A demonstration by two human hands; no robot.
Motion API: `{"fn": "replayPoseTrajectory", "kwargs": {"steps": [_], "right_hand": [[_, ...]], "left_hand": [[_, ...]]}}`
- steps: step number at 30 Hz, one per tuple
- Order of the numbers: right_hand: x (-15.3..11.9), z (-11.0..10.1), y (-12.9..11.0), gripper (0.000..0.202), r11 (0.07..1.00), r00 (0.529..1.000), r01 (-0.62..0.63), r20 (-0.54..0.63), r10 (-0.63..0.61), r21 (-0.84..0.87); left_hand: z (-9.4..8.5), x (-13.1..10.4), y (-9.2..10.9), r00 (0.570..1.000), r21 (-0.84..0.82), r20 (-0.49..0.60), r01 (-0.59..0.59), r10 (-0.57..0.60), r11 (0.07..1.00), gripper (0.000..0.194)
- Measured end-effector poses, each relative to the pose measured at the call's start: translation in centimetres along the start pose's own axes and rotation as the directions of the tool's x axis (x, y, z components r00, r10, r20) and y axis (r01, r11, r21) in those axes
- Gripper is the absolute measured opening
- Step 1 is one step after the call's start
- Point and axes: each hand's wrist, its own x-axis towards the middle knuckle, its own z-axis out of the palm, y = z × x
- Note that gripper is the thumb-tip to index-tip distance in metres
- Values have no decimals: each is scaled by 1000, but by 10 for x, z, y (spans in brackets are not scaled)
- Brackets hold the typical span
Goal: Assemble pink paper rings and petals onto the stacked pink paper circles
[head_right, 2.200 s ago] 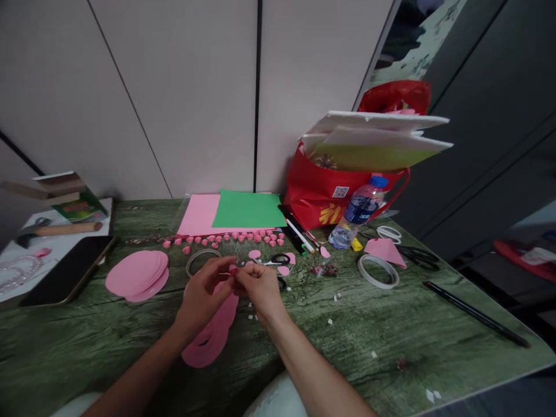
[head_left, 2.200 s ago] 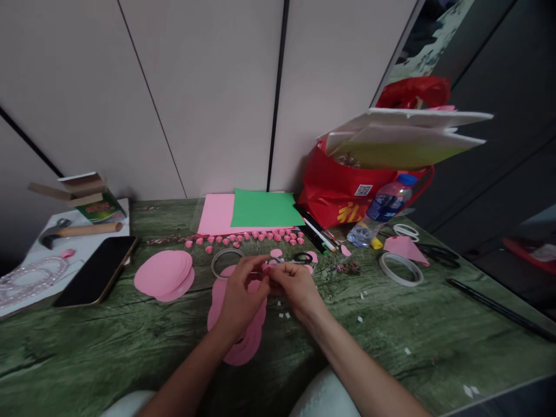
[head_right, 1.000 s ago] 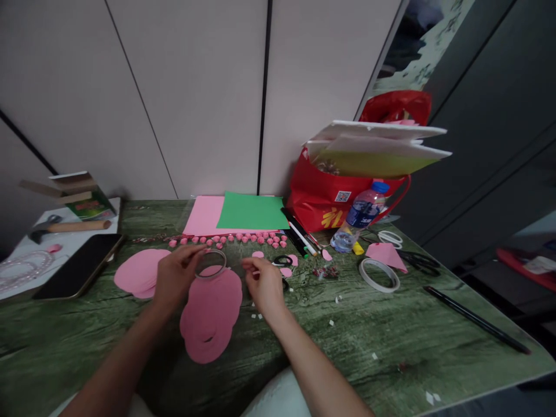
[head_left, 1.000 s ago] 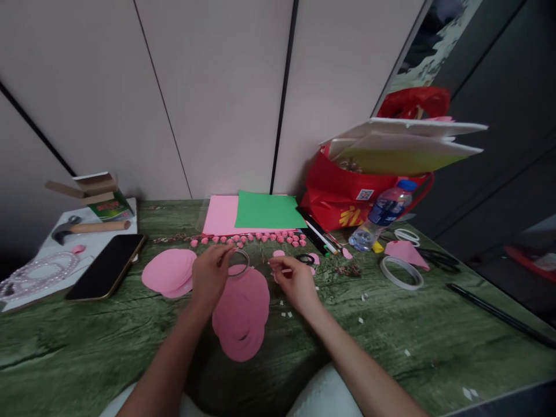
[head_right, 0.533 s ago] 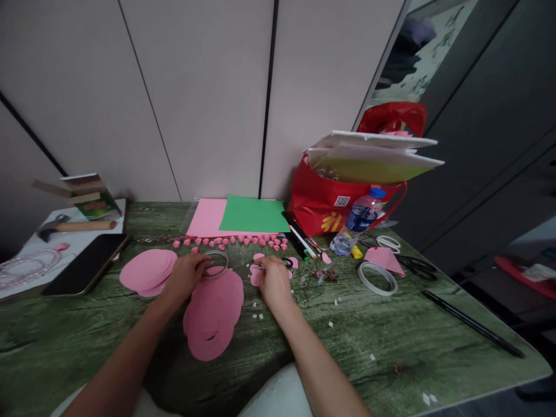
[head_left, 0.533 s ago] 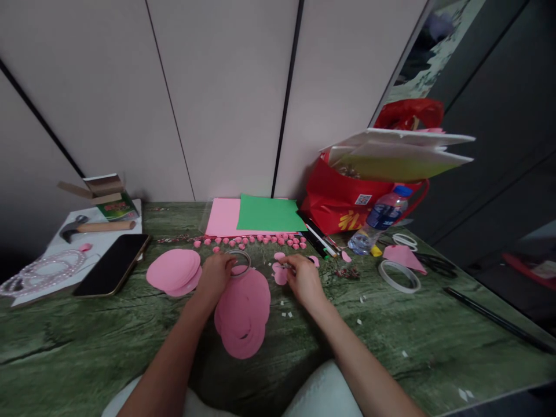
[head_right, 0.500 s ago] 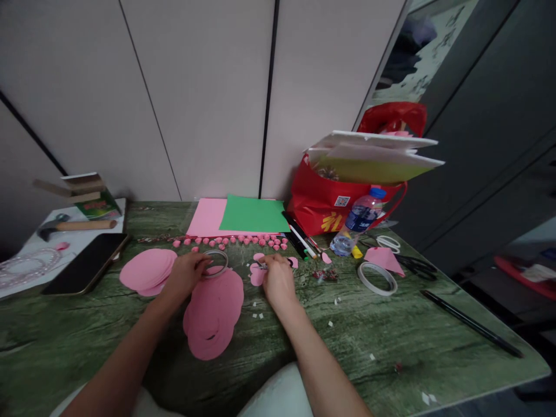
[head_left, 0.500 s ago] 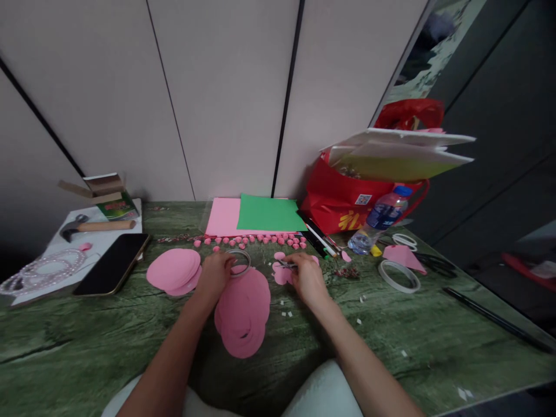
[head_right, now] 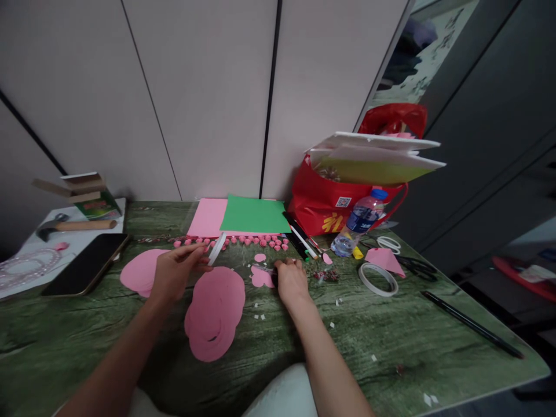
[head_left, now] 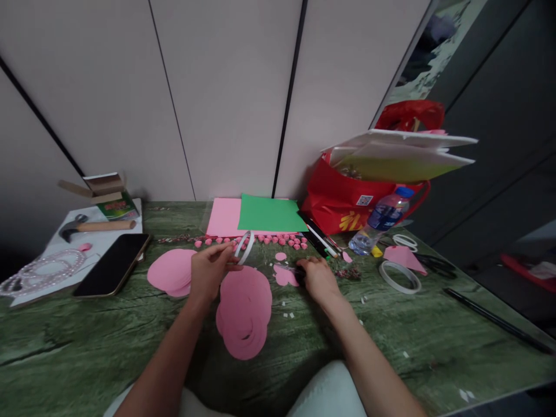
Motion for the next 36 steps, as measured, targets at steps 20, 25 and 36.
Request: {"fn": "replayPoseTrajectory", "kwargs": {"steps": [20, 25, 36], "right_hand": [[-16, -17, -24, 50, 703, 914, 384, -353, -199, 599], [-13, -10, -21, 51, 779, 900, 401, -365, -238, 483], [-14, -11, -22, 41, 801, 905, 400, -333, -266, 446]], "left_hand": [[7, -12, 6, 998, 60, 53, 30, -34, 998, 34], [11, -15, 4, 993, 96, 104, 41, -51, 995, 34], [15, -17, 6, 992, 122, 98, 67, -80, 990, 29]]}}
